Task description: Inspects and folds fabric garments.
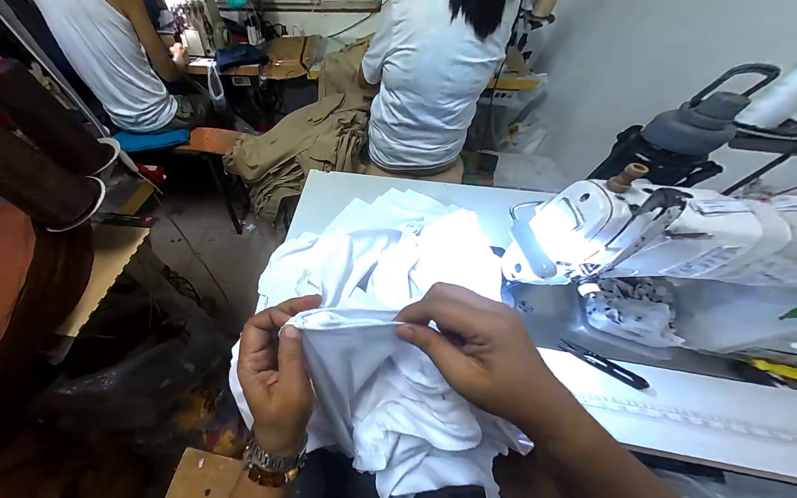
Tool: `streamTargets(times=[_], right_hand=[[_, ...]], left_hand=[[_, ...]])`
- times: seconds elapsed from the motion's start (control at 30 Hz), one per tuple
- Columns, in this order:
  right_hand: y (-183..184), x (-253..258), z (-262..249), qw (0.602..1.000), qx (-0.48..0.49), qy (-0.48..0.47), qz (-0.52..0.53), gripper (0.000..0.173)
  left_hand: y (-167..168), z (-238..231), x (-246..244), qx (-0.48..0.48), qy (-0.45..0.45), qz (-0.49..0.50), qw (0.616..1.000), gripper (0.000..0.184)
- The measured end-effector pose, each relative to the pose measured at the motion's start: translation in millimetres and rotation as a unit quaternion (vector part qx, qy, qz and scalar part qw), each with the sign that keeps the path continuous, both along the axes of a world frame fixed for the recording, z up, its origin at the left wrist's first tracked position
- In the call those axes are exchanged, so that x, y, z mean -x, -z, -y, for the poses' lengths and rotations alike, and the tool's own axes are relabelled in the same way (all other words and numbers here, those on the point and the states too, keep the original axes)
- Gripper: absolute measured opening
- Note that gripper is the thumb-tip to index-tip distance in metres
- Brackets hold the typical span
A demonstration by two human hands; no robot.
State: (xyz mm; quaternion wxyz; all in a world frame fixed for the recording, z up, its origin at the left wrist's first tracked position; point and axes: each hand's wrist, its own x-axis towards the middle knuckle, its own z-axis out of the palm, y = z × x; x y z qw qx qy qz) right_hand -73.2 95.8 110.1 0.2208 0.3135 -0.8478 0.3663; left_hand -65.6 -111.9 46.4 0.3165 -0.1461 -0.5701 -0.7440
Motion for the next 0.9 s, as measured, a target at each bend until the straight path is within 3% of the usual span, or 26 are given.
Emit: streamTargets(times=[0.23,0.3,0.43,0.53,0.6,0.67,0.77,0.87,0.9], right_hand=[[20.8,0.6,4.3,0.997,0.027,0.052,0.040,0.013],[22.3,-0.3,4.4,0.998,0.007,0.051,0.041,0.020],[27.1,-1.7,5.2,0.998,-0.048,0.037,-0.003,0.020],[29.0,-3.2,3.7,0.997,-0.071,0.011,-0.020,0.019],[29.4,-3.4,0.9,0.997,-0.077,0.004,-0.027,0.019],[29.3,-4.5,-3.0,0.996,-0.082,0.006,-0.029,0.019],[34.5,-8.2,-6.2,0.998,-0.052,0.015,-0.020,0.020],[36.4,-14.5,-4.7,0.996,0.063,0.049,0.029,0.013],[36.1,-16.7,-3.9,0.991,0.102,0.066,0.059,0.020]], left_hand=[[-14.2,-8.0,-12.0,-0.134,0.155,0.105,0.973,0.021],[-14.8,-8.4,-11.7,-0.136,0.189,0.118,0.965,0.022],[-12.3,-14.4,-10.6,-0.042,0.187,0.119,0.974,0.025],[-5.8,-16.8,-9.1,0.089,0.163,0.136,0.973,0.006],[-0.7,-18.0,-2.9,0.187,0.142,0.122,0.964,0.026],[-1.2,-17.4,-0.6,0.265,0.126,0.112,0.950,0.021],[-4.3,-20.6,-5.6,0.253,0.124,0.127,0.951,0.005],[1.0,-28.3,-10.1,0.194,0.131,0.128,0.964,0.004],[4.1,-30.0,-10.8,0.177,0.137,0.127,0.966,0.005]])
